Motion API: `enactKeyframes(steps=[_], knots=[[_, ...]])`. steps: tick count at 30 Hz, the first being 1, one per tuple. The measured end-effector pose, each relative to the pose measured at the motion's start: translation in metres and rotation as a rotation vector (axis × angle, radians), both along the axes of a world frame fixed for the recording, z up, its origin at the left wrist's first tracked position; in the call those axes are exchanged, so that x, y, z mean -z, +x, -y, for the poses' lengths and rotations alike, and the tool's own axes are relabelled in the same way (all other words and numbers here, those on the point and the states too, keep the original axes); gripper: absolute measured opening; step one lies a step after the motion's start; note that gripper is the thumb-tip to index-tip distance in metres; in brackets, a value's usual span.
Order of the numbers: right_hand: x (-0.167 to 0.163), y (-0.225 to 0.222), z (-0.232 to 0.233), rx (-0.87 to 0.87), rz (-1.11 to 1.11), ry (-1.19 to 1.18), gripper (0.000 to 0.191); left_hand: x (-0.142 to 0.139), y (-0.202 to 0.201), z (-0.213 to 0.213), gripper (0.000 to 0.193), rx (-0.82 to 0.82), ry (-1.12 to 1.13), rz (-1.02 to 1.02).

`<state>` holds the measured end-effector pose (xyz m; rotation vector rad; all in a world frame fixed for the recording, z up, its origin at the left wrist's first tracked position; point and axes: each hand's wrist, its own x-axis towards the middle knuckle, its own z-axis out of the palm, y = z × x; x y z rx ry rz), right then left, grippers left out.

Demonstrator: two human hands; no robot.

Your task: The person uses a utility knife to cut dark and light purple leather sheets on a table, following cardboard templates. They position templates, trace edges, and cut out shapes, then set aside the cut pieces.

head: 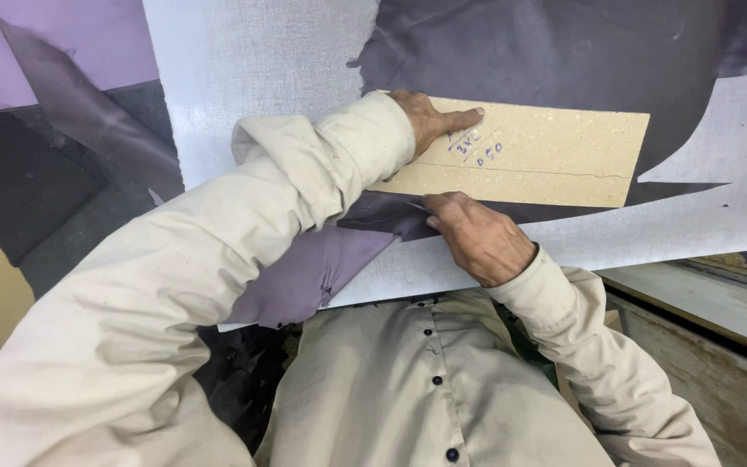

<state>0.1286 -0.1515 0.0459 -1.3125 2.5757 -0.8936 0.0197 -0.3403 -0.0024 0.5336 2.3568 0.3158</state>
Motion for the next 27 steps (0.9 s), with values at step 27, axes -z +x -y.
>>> enactKeyframes(steps=[27], knots=[[0.036,-0.018,-0.011,-0.054,-0.429,0.001,0.037,-0.044,0.011,-0.005,0.098,0.09,-0.215,-0.015]])
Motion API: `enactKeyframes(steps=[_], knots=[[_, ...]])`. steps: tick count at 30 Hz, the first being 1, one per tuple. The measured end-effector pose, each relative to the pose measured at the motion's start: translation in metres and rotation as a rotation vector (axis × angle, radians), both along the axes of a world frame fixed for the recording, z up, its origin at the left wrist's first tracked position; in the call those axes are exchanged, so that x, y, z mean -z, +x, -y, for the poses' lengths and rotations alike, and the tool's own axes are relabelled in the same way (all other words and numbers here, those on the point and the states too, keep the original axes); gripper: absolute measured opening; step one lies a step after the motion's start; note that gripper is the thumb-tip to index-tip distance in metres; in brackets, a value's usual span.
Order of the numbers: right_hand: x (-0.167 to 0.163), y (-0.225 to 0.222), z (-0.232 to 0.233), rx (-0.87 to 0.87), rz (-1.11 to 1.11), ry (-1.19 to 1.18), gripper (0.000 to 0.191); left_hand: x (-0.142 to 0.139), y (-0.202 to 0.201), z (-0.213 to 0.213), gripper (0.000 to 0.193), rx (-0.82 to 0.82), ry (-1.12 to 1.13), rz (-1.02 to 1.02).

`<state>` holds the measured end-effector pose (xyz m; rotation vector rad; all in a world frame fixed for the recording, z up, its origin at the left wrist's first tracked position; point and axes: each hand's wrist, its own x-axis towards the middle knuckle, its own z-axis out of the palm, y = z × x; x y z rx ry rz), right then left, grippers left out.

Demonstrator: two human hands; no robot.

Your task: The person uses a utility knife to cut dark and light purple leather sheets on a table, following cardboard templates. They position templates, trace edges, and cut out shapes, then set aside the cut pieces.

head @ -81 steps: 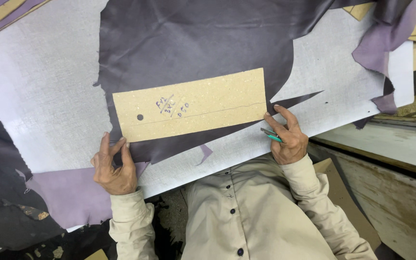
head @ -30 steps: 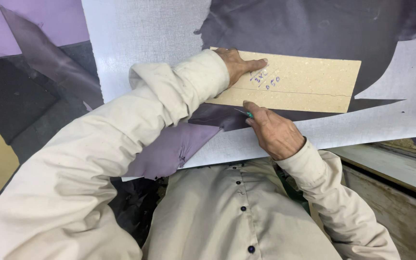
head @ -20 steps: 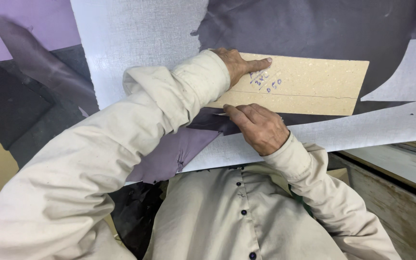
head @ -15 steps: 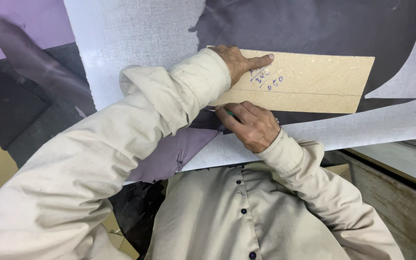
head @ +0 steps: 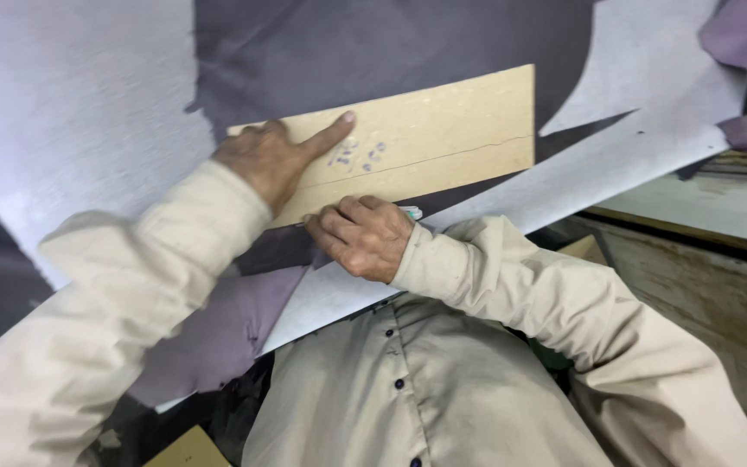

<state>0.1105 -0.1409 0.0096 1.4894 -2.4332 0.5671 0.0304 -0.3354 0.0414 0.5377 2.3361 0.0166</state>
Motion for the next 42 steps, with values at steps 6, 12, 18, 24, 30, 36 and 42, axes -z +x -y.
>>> enactKeyframes(steps=[6,12,18,24,30,36,42], knots=[[-0.003,-0.035,-0.185,0.055,-0.084,0.187,0.028,-0.017,0.001,-0.012,0.1,0.06,-0.148,-0.025],[-0.044,-0.03,-0.307,0.342,-0.001,0.226,0.027,-0.016,0.007,-0.015,0.107,0.072,-0.134,-0.119],[-0.016,-0.016,-0.248,0.659,0.169,-0.216,0.025,-0.014,0.027,-0.076,0.074,0.176,-0.07,-0.418],[-0.01,-0.059,-0.191,0.883,0.16,-0.201,0.026,-0.012,0.0,-0.165,0.087,-0.01,-0.027,-0.171],[-0.014,-0.069,-0.172,0.958,0.215,-0.201,0.023,-0.031,-0.015,-0.173,0.103,-0.039,-0.099,-0.017],[0.008,-0.064,-0.179,0.904,0.132,-0.114,0.024,-0.024,-0.017,-0.176,0.112,-0.034,-0.121,0.03],[-0.014,0.03,-0.195,0.866,0.148,-0.015,0.024,-0.022,-0.012,-0.177,0.103,0.003,-0.124,-0.047]])
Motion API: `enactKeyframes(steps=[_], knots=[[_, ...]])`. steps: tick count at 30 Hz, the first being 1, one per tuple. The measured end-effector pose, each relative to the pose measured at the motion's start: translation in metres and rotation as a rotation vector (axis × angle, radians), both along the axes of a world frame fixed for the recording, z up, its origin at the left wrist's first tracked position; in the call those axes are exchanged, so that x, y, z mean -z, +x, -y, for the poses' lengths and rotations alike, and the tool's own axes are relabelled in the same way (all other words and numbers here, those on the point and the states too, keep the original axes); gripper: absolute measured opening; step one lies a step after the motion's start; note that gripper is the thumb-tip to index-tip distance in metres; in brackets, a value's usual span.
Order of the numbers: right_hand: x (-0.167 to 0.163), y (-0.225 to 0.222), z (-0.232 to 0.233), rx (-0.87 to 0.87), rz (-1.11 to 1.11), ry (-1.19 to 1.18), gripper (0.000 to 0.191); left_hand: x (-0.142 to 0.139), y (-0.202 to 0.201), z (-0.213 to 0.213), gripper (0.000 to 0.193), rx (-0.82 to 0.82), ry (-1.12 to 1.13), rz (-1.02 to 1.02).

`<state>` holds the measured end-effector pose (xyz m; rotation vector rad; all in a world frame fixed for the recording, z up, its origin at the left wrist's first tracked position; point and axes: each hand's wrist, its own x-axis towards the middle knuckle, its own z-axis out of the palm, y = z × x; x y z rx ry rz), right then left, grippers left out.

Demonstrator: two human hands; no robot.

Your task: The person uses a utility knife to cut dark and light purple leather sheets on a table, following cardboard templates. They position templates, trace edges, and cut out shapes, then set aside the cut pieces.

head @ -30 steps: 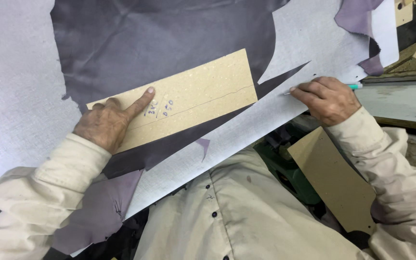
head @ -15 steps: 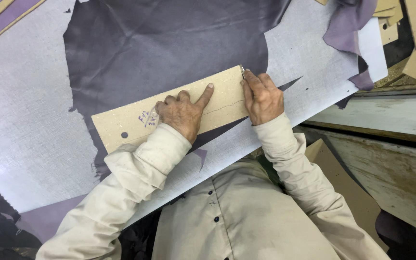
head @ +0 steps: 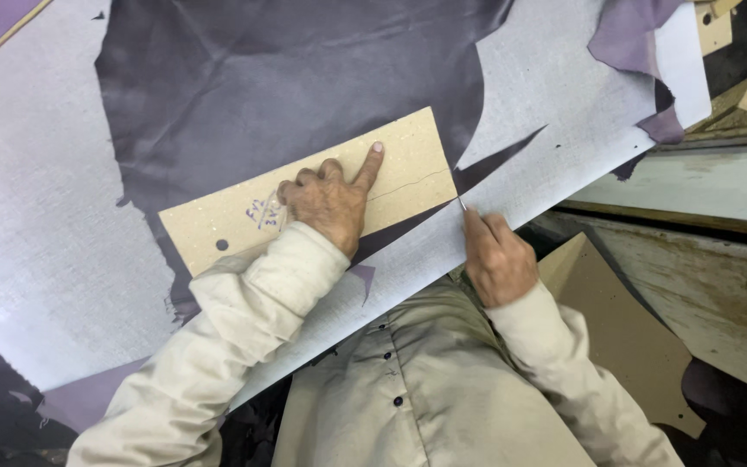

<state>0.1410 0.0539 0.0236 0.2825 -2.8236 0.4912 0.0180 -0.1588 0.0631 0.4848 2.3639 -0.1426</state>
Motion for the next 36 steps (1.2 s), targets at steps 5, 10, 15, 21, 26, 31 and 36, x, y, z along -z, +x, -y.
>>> enactKeyframes(steps=[5,10,15,21,26,31,36], knots=[[-0.039,0.021,-0.012,0.0,-0.021,-0.196,0.022,0.009,0.02,0.016,0.089,-0.039,0.181,-0.214],[-0.049,-0.04,0.048,-0.294,-0.078,-0.282,0.017,0.007,0.09,0.073,0.08,-0.223,0.265,-0.494],[-0.022,-0.113,0.164,-0.785,-0.101,-0.18,0.024,0.005,0.126,0.087,0.134,-0.4,0.334,-0.38],[-0.001,-0.148,0.253,-0.913,-0.121,-0.079,0.031,0.016,0.13,0.089,0.131,-0.358,0.272,-0.297],[0.006,-0.153,0.259,-0.931,-0.105,-0.005,0.038,0.02,0.126,0.088,0.128,-0.346,0.251,-0.239],[0.017,-0.154,0.242,-0.946,-0.154,0.066,0.041,0.021,0.122,0.083,0.125,-0.357,0.231,-0.218],[0.015,-0.163,0.141,-0.901,-0.171,0.118,0.039,0.019,0.117,0.073,0.129,-0.394,0.293,-0.337]])
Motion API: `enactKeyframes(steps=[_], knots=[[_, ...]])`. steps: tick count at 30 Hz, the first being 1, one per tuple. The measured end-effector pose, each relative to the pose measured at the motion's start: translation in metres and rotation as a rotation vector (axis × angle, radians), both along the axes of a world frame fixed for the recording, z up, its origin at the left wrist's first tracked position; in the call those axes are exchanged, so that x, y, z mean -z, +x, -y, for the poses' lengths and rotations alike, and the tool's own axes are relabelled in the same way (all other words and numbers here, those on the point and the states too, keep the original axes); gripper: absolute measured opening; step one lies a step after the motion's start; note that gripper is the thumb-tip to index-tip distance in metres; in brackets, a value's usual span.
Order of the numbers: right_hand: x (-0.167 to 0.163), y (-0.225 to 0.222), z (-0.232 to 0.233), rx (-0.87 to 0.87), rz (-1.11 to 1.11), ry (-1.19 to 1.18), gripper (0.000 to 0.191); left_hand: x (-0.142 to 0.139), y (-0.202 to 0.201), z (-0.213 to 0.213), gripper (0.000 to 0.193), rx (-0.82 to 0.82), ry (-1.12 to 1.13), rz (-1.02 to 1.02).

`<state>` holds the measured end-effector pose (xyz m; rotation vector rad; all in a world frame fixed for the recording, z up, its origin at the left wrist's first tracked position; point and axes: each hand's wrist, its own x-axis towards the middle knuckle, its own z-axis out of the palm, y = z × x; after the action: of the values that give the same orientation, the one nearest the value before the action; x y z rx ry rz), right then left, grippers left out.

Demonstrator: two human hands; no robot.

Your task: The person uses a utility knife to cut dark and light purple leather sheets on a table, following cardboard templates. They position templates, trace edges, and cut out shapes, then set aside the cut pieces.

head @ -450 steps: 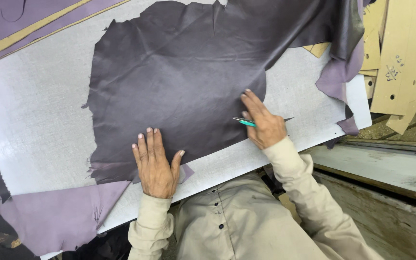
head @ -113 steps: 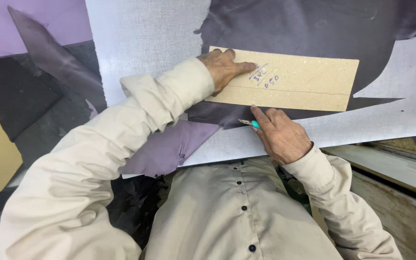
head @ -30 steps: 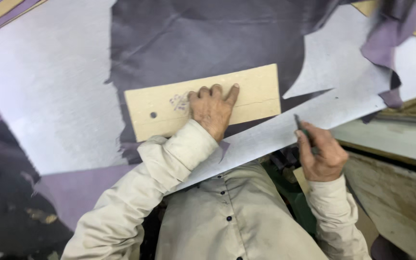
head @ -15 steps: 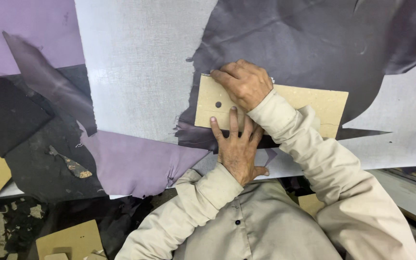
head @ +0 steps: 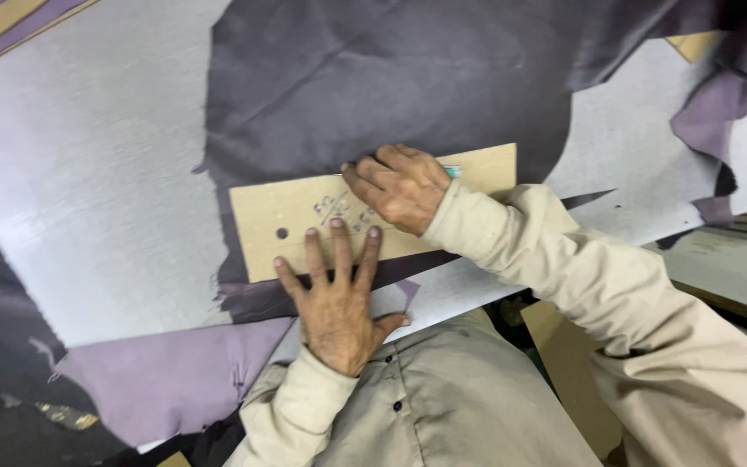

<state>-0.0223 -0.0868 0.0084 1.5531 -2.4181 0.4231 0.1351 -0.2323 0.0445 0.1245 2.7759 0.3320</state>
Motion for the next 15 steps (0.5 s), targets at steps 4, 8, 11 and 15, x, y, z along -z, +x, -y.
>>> enactKeyframes(steps=[4,8,11,15], knots=[[-0.014,-0.017,-0.109,0.053,-0.051,0.098,0.034,-0.004,-0.003,-0.009,0.13,0.025,-0.104,0.069],[-0.029,-0.03,-0.191,0.125,-0.11,0.123,0.031,-0.002,-0.004,-0.014,0.131,0.034,-0.13,0.034],[-0.027,-0.031,-0.214,0.151,-0.092,0.116,0.033,-0.001,-0.004,-0.018,0.131,0.027,-0.112,-0.027],[-0.023,-0.026,-0.225,0.162,-0.078,0.12,0.037,-0.007,-0.003,-0.02,0.13,0.039,-0.143,0.035]])
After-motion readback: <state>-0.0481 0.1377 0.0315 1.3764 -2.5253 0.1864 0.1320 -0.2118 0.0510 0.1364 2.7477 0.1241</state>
